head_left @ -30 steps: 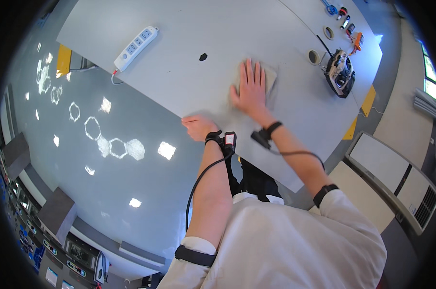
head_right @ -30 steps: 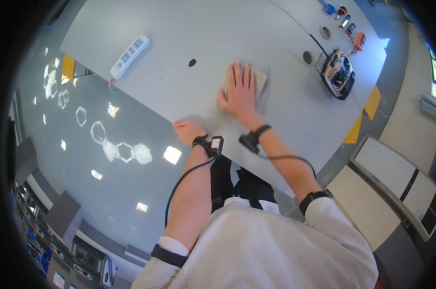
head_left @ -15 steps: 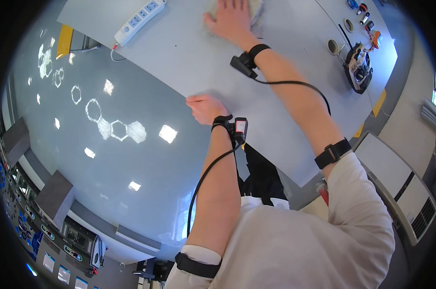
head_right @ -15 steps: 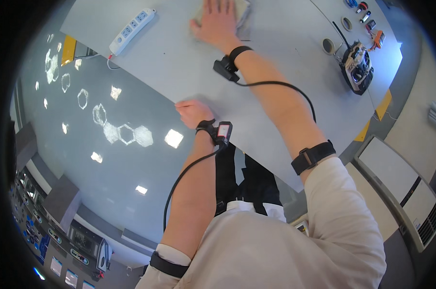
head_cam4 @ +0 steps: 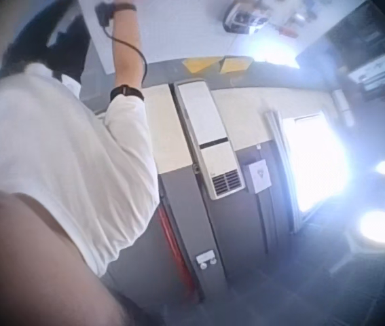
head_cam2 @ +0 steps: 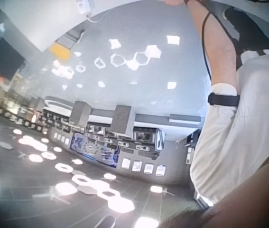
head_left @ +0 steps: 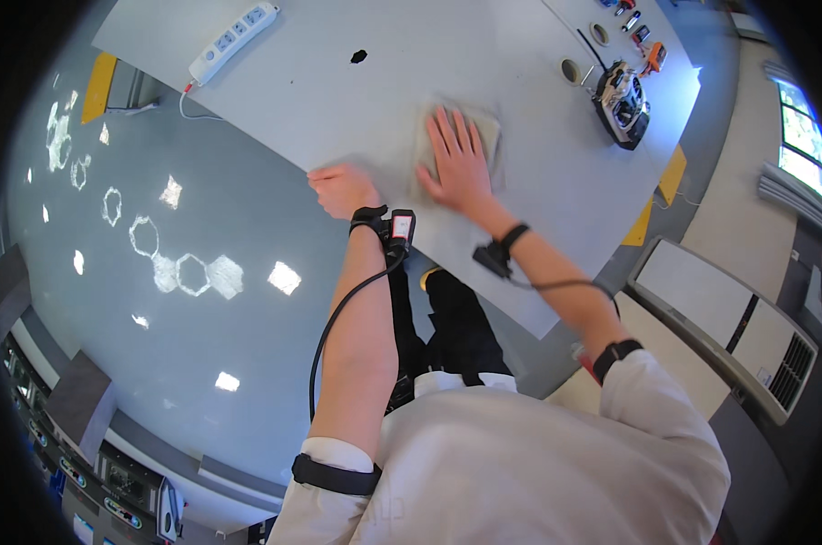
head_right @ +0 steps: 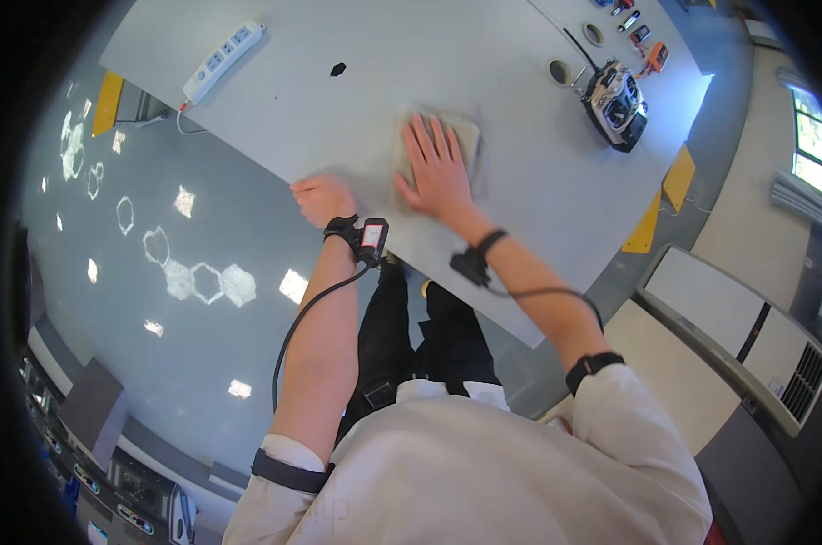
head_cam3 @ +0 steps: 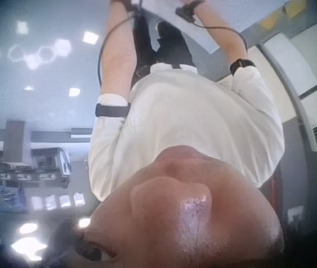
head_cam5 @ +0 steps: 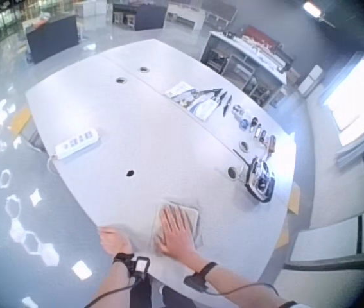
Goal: Clean a large white table using a cloth.
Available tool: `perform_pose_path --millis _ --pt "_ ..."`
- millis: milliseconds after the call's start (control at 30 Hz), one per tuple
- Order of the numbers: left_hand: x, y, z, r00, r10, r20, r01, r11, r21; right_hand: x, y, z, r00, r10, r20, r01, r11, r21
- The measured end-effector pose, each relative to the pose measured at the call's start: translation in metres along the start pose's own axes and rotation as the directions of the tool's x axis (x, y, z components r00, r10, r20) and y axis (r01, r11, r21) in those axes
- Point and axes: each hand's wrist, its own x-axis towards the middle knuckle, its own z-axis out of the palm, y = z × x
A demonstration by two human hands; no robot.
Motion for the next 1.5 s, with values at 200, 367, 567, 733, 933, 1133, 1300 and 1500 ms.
perform_pose_path --millis 200,367,567,733,933,1133,1300,1500 --pt "-0.002 0.002 -0.008 0.995 -0.07 0.068 0.072 0.997 -0.033 -0.124 -0.031 -0.01 0.983 0.039 0.179 -0.045 0.998 0.032" --pt "-0.009 0.003 -0.01 0.993 -0.077 0.088 0.078 0.997 -0.003 -0.124 -0.051 -0.007 0.975 0.159 0.156 -0.159 0.987 -0.01" --pt "0.0 0.001 -0.006 0.996 -0.068 0.053 0.07 0.997 -0.041 -0.06 -0.006 -0.008 0.985 -0.054 0.165 0.044 0.997 0.062" --pt "0.002 0.003 -0.004 0.99 -0.106 0.09 0.108 0.994 -0.017 0.058 0.073 -0.008 0.998 -0.058 0.005 0.058 0.998 -0.039" --pt "0.003 -0.012 0.006 0.998 -0.057 0.032 0.057 0.998 0.007 0.19 0.166 -0.005 0.982 0.029 -0.186 -0.044 0.996 -0.078" --pt "0.004 -0.017 0.012 0.996 -0.079 0.031 0.078 0.997 0.029 0.248 0.252 -0.011 0.922 0.224 -0.316 -0.261 0.962 -0.077" --pt "0.0 -0.011 0.01 0.994 -0.092 -0.061 0.098 0.991 0.091 0.242 0.247 -0.007 0.859 0.368 -0.357 -0.417 0.906 -0.072" --pt "0.006 -0.016 0.013 0.985 -0.163 -0.059 0.17 0.976 0.138 0.183 0.179 0.002 0.787 0.529 -0.319 -0.577 0.813 -0.075"
